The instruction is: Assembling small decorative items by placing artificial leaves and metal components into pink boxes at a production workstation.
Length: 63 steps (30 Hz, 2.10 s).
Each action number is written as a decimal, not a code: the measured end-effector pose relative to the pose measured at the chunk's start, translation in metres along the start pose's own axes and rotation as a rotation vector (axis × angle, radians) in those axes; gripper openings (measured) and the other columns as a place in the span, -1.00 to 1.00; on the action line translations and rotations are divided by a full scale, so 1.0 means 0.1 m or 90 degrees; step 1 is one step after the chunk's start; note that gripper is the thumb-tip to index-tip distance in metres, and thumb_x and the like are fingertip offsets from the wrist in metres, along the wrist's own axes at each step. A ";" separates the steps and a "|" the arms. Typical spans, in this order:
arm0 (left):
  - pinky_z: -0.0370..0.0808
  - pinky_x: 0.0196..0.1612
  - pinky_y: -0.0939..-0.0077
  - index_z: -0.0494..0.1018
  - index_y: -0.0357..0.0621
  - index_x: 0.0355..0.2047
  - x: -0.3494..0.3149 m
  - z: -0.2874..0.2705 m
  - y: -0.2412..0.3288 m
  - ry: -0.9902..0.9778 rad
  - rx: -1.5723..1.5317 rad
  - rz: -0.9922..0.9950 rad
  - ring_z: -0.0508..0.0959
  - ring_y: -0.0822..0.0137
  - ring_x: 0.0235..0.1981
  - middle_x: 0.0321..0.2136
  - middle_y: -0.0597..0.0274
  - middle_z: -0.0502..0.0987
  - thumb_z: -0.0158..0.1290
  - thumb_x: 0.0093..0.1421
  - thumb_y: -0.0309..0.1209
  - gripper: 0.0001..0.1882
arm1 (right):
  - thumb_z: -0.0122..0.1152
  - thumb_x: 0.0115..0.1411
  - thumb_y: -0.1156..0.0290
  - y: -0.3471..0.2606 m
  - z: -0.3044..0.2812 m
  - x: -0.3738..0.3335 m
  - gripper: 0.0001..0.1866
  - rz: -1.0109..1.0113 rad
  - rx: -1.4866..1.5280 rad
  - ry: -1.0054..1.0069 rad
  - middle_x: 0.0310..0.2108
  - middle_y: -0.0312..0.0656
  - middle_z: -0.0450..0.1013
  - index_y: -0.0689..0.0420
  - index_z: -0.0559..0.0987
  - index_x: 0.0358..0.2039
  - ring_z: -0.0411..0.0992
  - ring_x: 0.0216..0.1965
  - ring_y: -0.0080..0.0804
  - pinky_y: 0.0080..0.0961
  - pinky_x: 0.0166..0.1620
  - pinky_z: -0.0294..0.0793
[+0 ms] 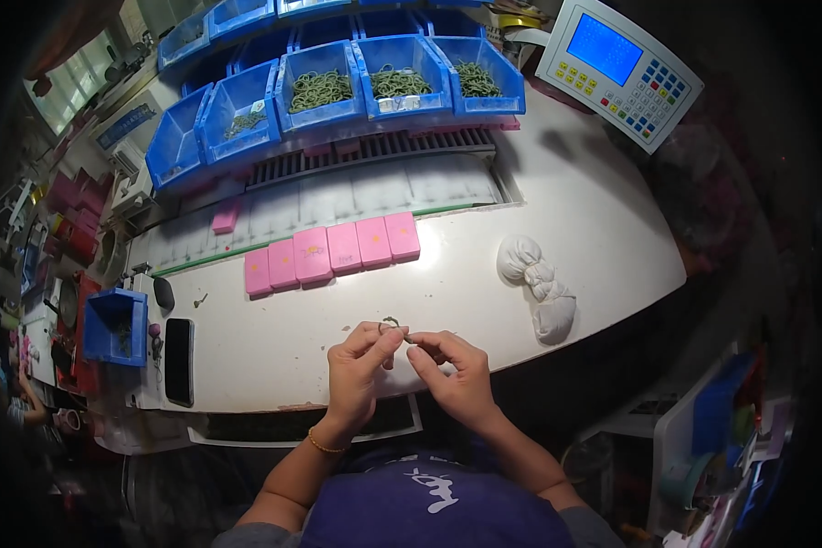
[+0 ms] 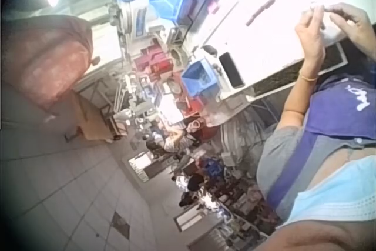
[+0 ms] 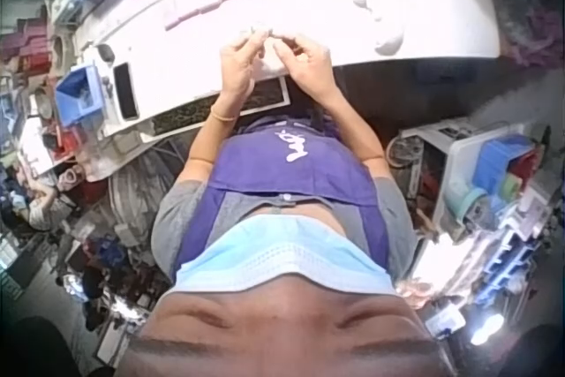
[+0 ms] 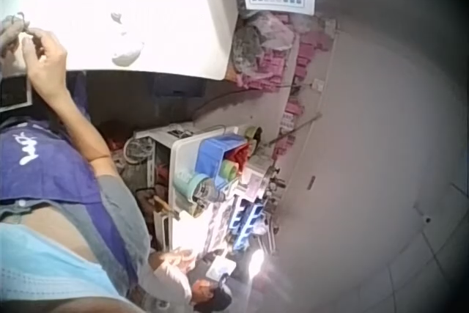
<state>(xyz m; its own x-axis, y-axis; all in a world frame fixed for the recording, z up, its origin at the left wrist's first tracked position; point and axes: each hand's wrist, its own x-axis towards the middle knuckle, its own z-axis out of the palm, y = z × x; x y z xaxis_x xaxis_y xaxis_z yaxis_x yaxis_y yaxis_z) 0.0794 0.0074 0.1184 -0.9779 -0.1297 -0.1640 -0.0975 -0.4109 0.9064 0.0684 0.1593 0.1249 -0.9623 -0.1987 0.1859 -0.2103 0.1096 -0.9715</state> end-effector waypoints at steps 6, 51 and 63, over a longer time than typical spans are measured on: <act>0.32 -0.35 0.69 0.62 -0.30 -0.38 -0.06 0.03 -0.02 0.016 0.032 0.031 0.38 0.58 -0.41 -0.31 0.32 0.51 0.19 0.21 -0.50 -0.90 | 0.27 0.17 0.53 -0.03 0.02 -0.01 -0.82 -0.089 -0.096 0.036 -0.49 -0.18 0.51 0.22 0.64 -0.19 0.46 -0.51 -0.46 -0.55 -0.43 0.45; 0.32 -0.05 0.25 0.64 -0.13 -0.34 -0.18 0.12 -0.04 0.064 0.563 0.572 0.48 0.23 -0.26 -0.29 0.24 0.57 0.31 -0.06 -0.57 -0.78 | 0.28 0.05 0.61 -0.11 0.06 -0.06 -0.93 -0.133 -0.117 0.140 -0.55 -0.19 0.46 0.21 0.59 -0.40 0.43 -0.54 -0.41 -0.50 -0.43 0.43; 0.39 -0.04 0.39 0.63 -0.21 -0.31 -0.19 0.02 -0.05 0.029 0.464 0.369 0.47 0.24 -0.16 -0.20 0.14 0.53 0.27 0.04 -0.59 -0.83 | 0.25 0.12 0.58 -0.10 -0.13 0.02 -0.89 -0.141 -0.113 0.009 -0.44 -0.15 0.51 0.21 0.60 -0.30 0.49 -0.40 -0.28 -0.41 -0.30 0.47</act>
<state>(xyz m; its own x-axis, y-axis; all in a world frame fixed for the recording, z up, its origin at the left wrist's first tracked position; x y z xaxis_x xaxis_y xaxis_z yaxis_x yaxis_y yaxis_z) 0.0980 0.0138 0.1180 -0.9035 -0.1788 0.3894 0.2968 0.3944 0.8697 0.0665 0.1710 0.1367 -0.8914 -0.2230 0.3946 -0.4419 0.2339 -0.8660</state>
